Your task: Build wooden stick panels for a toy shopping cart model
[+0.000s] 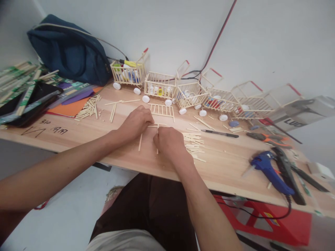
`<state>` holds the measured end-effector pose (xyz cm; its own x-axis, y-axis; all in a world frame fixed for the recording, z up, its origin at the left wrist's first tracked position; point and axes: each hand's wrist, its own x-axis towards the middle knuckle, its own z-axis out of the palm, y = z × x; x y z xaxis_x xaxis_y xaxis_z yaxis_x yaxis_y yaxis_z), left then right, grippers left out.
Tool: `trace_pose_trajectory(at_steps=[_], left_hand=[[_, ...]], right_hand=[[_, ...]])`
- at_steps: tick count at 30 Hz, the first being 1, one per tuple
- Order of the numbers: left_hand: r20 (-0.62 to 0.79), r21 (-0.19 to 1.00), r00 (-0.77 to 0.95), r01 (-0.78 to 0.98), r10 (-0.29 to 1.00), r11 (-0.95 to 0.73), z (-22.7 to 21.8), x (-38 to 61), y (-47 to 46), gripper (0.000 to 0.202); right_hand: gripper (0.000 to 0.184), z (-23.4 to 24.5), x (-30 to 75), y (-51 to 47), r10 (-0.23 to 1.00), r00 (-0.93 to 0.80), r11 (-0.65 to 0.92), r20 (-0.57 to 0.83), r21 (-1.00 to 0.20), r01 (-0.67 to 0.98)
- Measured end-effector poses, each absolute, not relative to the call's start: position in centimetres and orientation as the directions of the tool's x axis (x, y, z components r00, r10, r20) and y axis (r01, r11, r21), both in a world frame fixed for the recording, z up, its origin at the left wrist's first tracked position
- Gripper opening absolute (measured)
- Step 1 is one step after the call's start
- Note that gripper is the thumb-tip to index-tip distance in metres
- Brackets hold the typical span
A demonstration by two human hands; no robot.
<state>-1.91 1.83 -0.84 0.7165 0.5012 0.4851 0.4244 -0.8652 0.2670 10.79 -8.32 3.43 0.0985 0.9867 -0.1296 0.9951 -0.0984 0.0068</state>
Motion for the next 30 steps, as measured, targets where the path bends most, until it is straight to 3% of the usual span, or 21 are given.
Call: trace_pose_trajectory(at_steps=[30], left_hand=[[0.501,0.268,0.714,0.408,0.488,-0.872,-1.34,-2.05,2.17,0.026]], right_hand=[[0.031,3.73,10.78,-8.21,0.984,0.091,-0.089,-0.151,0.023,0.996]])
